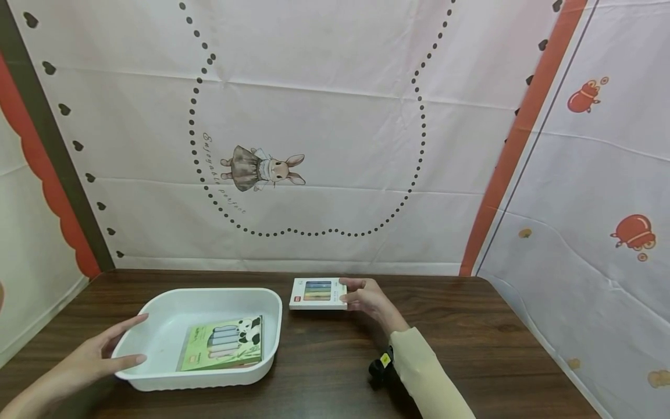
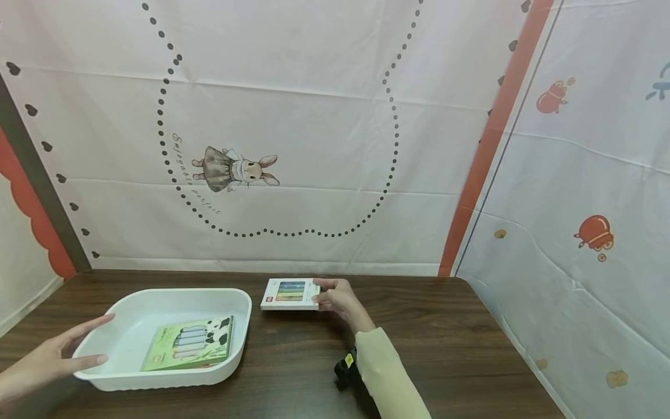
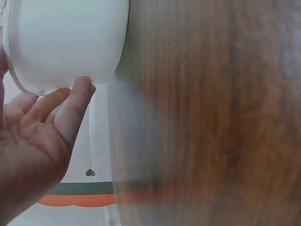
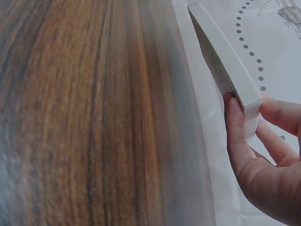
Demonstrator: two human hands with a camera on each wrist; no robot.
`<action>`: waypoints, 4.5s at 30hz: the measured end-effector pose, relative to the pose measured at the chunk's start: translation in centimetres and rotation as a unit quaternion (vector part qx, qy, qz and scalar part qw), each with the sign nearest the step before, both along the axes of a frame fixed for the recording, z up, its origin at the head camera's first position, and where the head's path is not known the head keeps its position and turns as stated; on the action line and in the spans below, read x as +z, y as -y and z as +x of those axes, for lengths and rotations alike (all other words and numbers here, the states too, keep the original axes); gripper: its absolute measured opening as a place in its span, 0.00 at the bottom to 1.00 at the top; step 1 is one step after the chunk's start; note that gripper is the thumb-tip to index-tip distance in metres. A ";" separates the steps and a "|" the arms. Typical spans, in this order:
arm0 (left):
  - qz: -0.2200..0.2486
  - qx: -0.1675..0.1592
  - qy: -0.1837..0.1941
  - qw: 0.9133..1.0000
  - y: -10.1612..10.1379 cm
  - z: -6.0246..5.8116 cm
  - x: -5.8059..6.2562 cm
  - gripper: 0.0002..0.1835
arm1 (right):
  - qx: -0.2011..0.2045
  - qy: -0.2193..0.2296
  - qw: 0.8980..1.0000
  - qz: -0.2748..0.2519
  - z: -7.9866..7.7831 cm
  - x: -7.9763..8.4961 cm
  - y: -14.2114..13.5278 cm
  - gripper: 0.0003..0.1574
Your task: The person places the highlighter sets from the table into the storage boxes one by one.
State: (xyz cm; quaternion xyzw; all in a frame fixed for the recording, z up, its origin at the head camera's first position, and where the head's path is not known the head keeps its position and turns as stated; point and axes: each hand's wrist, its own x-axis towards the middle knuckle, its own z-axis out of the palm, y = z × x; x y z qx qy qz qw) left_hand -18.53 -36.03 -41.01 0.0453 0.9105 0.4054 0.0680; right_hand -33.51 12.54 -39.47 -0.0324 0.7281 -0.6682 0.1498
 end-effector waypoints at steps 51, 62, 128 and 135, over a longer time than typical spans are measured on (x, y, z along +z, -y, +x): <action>0.014 -0.001 0.003 1.000 0.2 0.0 -0.3 0.41 | 0.031 -0.019 0.999 -0.039 2.0 2.5 0.6 0.31; 0.017 0.005 0.009 1.000 0.1 -0.1 -0.4 0.42 | 0.031 -0.015 0.998 -0.057 2.3 2.8 1.7 0.31; -0.015 0.003 -0.009 1.000 0.1 -0.1 -0.2 0.41 | 0.099 -0.021 0.991 -0.091 5.8 2.9 8.8 0.30; -0.018 0.009 0.005 1.000 0.1 -0.2 -0.1 0.42 | 0.092 -0.016 0.991 -0.093 6.2 2.5 9.4 0.30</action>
